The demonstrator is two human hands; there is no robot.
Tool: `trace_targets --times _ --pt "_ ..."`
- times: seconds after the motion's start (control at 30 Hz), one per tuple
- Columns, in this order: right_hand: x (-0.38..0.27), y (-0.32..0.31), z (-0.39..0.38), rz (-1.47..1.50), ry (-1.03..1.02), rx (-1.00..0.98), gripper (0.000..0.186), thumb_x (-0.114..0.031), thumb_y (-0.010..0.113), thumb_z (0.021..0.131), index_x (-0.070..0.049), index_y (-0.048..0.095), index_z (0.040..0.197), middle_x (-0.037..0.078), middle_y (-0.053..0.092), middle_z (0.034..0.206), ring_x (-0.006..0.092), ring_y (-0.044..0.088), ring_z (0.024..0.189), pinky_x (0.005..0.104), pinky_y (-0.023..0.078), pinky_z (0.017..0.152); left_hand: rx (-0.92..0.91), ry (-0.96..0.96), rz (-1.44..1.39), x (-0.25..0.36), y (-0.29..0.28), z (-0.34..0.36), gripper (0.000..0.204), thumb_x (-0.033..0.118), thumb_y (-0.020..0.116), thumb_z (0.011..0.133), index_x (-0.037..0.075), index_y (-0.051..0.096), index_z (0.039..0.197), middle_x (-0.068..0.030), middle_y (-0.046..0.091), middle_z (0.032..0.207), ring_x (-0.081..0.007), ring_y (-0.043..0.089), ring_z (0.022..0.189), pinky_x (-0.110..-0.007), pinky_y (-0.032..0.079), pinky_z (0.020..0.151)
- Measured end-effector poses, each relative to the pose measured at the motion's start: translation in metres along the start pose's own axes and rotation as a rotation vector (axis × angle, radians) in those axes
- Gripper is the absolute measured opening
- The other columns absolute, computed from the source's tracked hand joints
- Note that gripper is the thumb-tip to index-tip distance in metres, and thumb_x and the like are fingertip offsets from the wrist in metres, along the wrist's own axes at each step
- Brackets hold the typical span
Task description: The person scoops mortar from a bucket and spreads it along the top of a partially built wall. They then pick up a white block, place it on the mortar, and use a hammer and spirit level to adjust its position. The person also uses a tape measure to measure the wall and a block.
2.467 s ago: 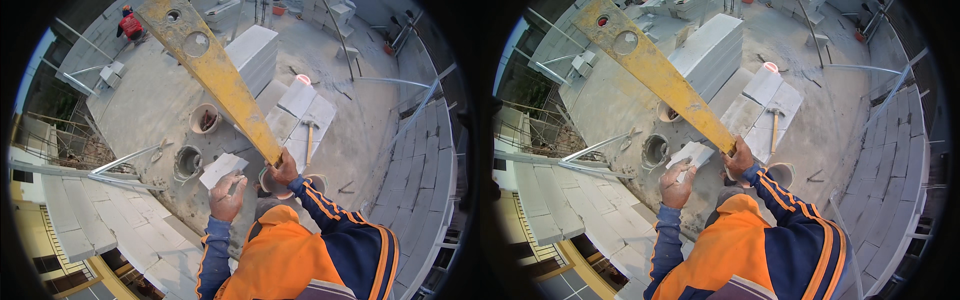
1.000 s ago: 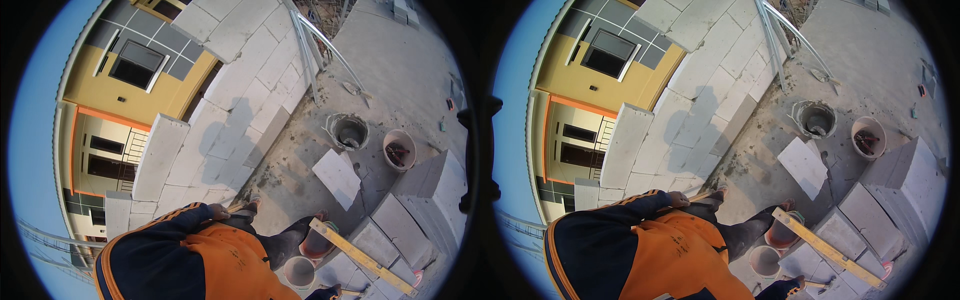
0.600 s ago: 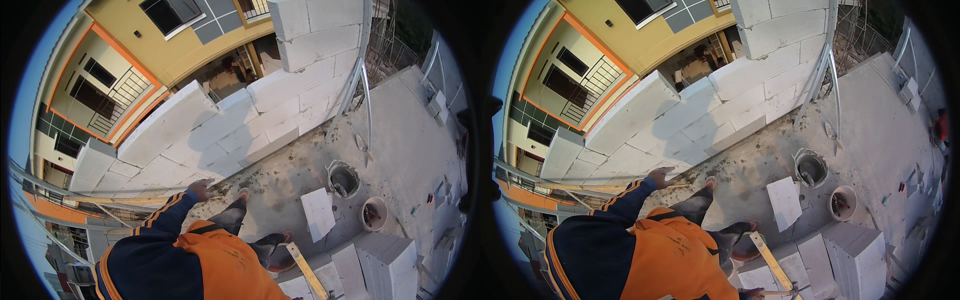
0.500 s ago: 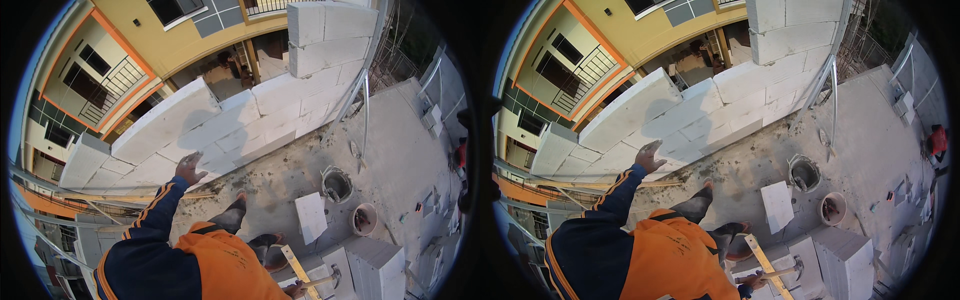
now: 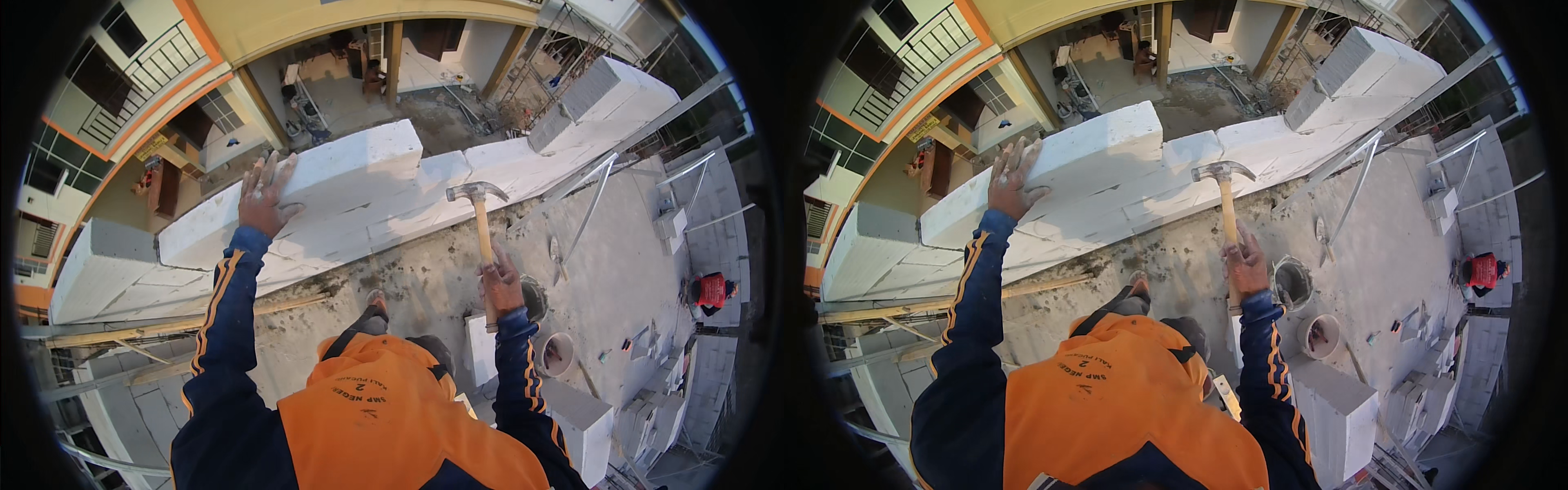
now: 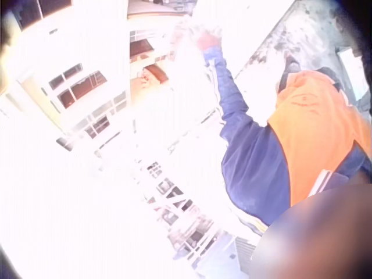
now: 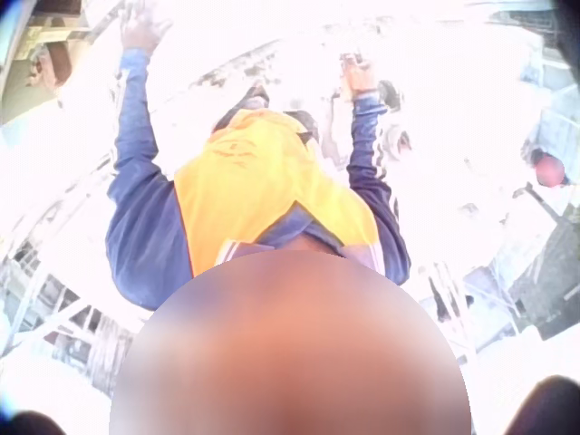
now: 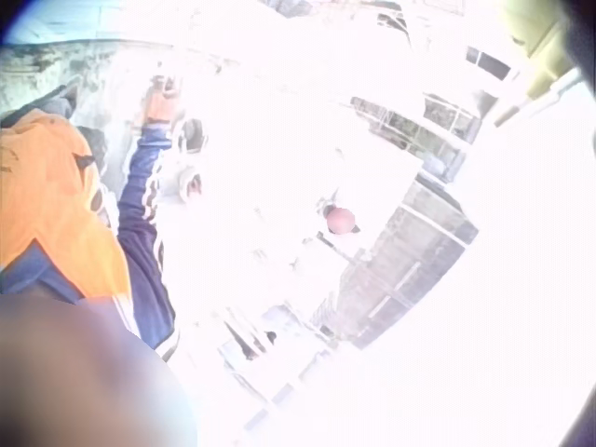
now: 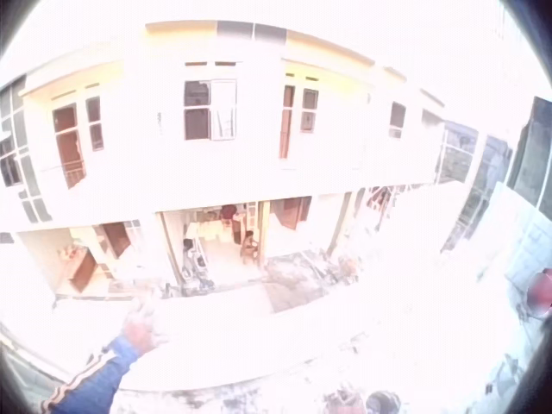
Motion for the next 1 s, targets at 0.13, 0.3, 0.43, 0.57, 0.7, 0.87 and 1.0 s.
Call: trace_targets --times 0.13,0.3,0.43,0.57,0.7,0.87,1.0 --pt "-0.049 0.012 0.073 0.151 0.084 -0.166 0.059 -0.024 0.058 0.098 -0.008 0.035 0.149 0.005 0.058 0.084 0.0091 0.052 0.051 0.0246 0.045 0.043 0.015 -0.005 -0.056 -0.007 0.006 -0.002 0.099 0.043 0.082 0.066 0.033 0.033 0.151 -0.0091 0.035 0.154 -0.0368 0.033 0.14 -0.054 0.025 0.116" --pt "-0.072 0.013 0.12 0.177 0.137 0.158 0.059 -0.016 0.056 0.096 -0.01 0.033 0.151 0.003 0.055 0.082 0.0107 0.051 0.051 0.0249 0.046 0.043 0.037 -0.018 -0.122 -0.008 0.0 -0.003 0.093 0.041 0.081 0.066 0.032 0.038 0.149 -0.009 0.039 0.151 -0.0361 0.034 0.139 -0.054 0.026 0.116" --pt "-0.059 0.044 0.113 0.021 0.278 -0.09 0.055 -0.014 0.054 0.097 -0.015 0.038 0.149 0.002 0.054 0.08 0.0103 0.051 0.052 0.0245 0.046 0.045 0.036 -0.045 -0.132 -0.005 -0.005 -0.001 0.092 0.036 0.082 0.066 0.033 0.04 0.148 -0.0085 0.04 0.149 -0.0352 0.035 0.137 -0.053 0.027 0.115" --pt "-0.06 0.043 0.107 0.148 0.378 -0.155 0.056 -0.014 0.053 0.098 -0.017 0.036 0.151 0.002 0.055 0.082 0.0099 0.051 0.053 0.0254 0.046 0.046 0.02 -0.059 -0.126 -0.004 -0.006 0.002 0.091 0.035 0.082 0.066 0.032 0.041 0.147 -0.0084 0.04 0.149 -0.035 0.036 0.137 -0.054 0.027 0.115" --pt "-0.078 0.035 0.113 0.188 0.263 -0.002 0.057 -0.013 0.052 0.098 -0.017 0.033 0.152 0.003 0.057 0.085 0.0098 0.051 0.054 0.0261 0.047 0.047 0.036 -0.054 -0.156 -0.004 -0.007 0.002 0.092 0.034 0.082 0.065 0.031 0.041 0.148 -0.0084 0.041 0.148 -0.0348 0.036 0.137 -0.055 0.027 0.115" --pt "-0.079 0.054 0.101 -0.043 0.372 -0.248 0.055 -0.014 0.049 0.099 -0.014 0.032 0.152 0.002 0.054 0.083 0.0087 0.051 0.055 0.0233 0.046 0.048 0.03 -0.052 -0.144 -0.005 -0.005 0.003 0.092 0.034 0.081 0.066 0.03 0.04 0.148 -0.0084 0.039 0.15 -0.0347 0.035 0.137 -0.055 0.027 0.115" --pt "-0.089 0.05 0.094 -0.084 0.214 -0.114 0.055 -0.019 0.054 0.099 -0.011 0.036 0.15 0.003 0.056 0.083 0.0084 0.051 0.051 0.0233 0.044 0.044 0.021 -0.049 -0.153 -0.008 -0.007 -0.001 0.092 0.041 0.079 0.067 0.031 0.039 0.149 -0.0085 0.038 0.152 -0.035 0.035 0.139 -0.054 0.028 0.115"
Point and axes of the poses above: each hand's wrist, its own z-axis towards the middle knuckle, its own y-axis out of the palm, x = y × z, the point moved 5 cm from there along z, towards the middle knuckle
